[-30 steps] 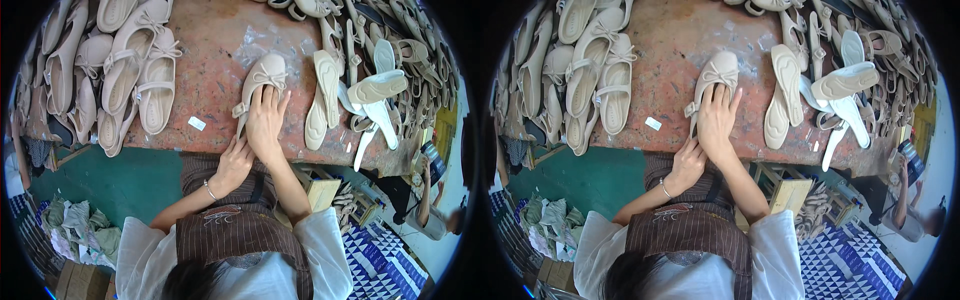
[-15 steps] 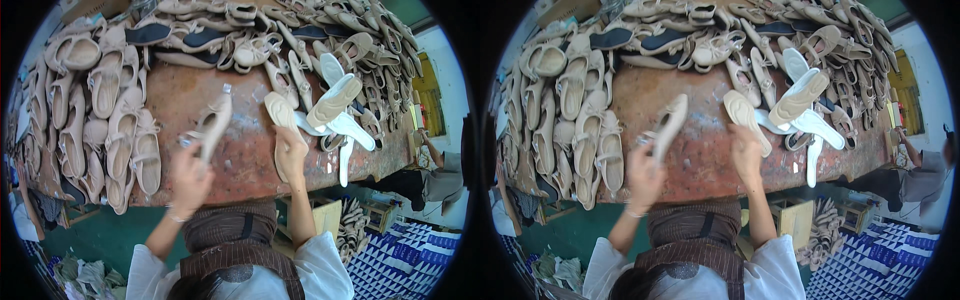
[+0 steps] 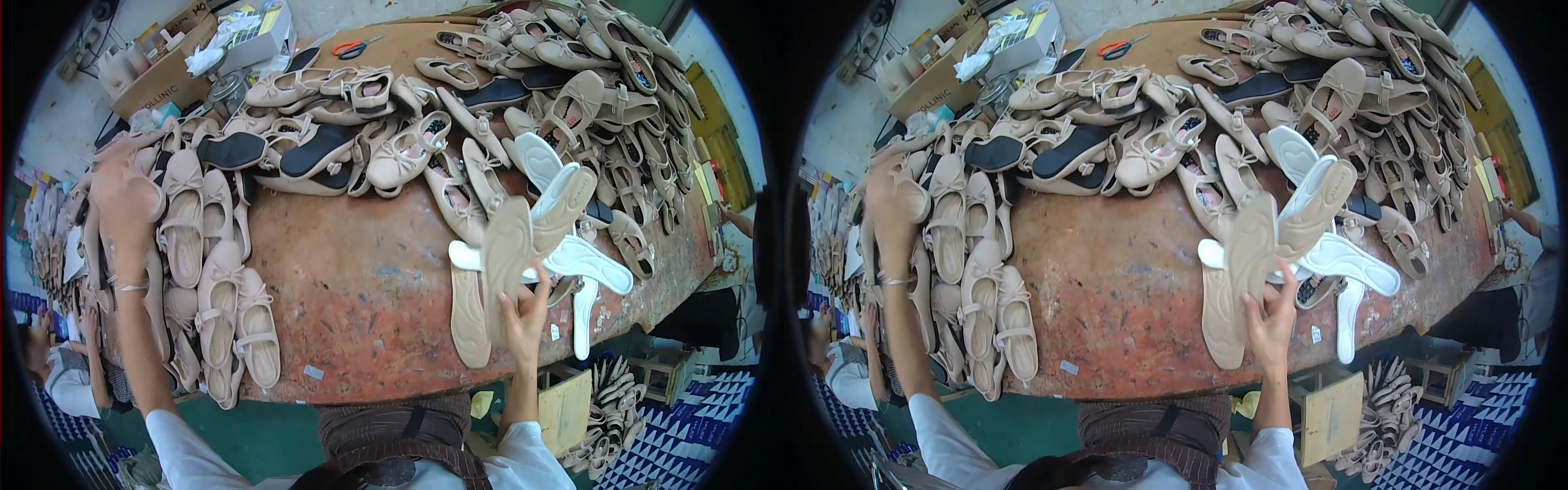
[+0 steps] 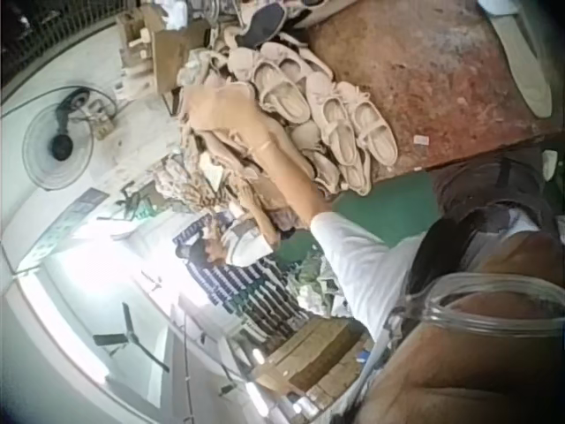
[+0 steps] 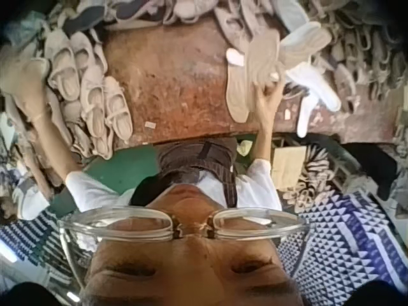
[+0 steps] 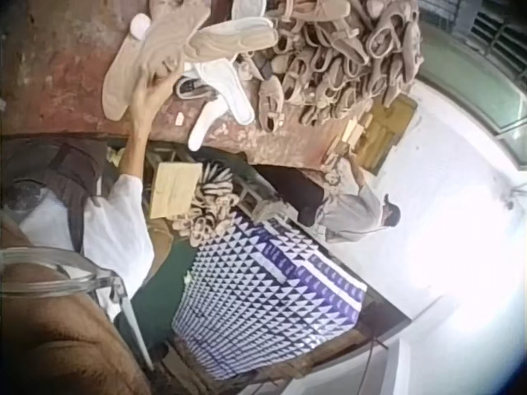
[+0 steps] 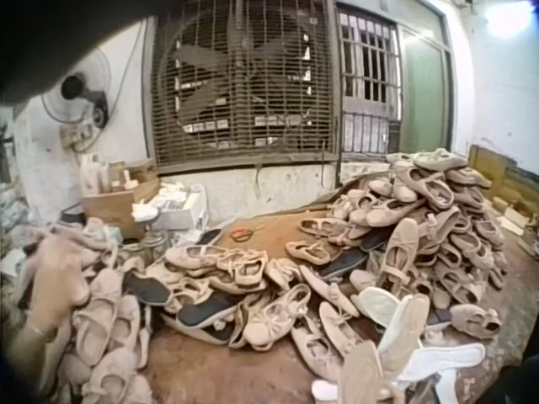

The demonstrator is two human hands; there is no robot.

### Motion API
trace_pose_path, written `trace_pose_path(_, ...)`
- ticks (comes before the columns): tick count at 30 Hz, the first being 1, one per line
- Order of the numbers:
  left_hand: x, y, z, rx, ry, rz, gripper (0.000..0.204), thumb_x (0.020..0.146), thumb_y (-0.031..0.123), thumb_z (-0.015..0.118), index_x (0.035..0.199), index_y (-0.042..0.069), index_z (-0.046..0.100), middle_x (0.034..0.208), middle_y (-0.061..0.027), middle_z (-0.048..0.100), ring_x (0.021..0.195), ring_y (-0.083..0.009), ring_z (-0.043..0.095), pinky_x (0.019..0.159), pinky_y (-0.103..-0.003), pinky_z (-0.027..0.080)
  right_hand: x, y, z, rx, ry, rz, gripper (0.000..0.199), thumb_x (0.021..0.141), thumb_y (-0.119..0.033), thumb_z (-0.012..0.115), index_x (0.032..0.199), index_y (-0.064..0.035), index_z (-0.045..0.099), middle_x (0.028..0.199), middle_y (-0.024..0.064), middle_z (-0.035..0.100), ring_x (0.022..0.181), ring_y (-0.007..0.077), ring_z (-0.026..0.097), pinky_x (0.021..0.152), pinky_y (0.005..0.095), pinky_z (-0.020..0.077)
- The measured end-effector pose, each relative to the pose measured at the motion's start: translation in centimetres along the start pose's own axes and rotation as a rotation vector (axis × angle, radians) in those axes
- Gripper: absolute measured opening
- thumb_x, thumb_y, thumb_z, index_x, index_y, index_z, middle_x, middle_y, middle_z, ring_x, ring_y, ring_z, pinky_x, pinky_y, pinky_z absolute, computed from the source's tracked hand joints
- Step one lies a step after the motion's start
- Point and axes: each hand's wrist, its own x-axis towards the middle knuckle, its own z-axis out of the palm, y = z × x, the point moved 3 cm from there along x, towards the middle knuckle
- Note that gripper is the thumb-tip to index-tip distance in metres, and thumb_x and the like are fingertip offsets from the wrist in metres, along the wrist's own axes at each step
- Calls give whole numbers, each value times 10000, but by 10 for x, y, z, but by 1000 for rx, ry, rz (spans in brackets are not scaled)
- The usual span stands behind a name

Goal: The person picks up a shoe and an insole, inserts the insole into the shoe, and presses it down by hand. They then wipe the exterior of the shoe with a cloth before placing it back on the table and repeating the process.

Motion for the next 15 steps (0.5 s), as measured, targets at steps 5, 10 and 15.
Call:
trace_pose_path(5, 33, 210, 177, -498, -399, 276, 543, 946, 393, 613, 1327, 9, 555, 1489, -234, 427, 1356, -380, 433, 1126, -415, 348, -8, -20, -14, 434, 3, 22, 566, 866, 37, 520, 1428, 30, 456, 1326, 225, 579, 1117, 234, 634, 950, 324, 491)
trace_pose_path(10, 64, 264, 249, -732, -437, -258, 283, 745, 301, 763, 806, 35, 690, 765, -159, 687, 780, -339, 674, 718, -440, 511, -25, -16, -14, 601, -194, 71, 371, 914, -72, 646, 1239, 86, 562, 1102, 241, 686, 1040, 312, 685, 863, 401, 557)
trace_pose_path(15, -25, 230, 147, -1085, -312, -306, 281, 800, 132, 712, 707, -19, 494, 1014, -160, 689, 863, -240, 656, 743, -361, 479, -35, 6, -19, 521, -2, 303, 175, 963, -150, 617, 905, 2, 679, 722, 55, 683, 562, 134, 623, 529, 269, 501)
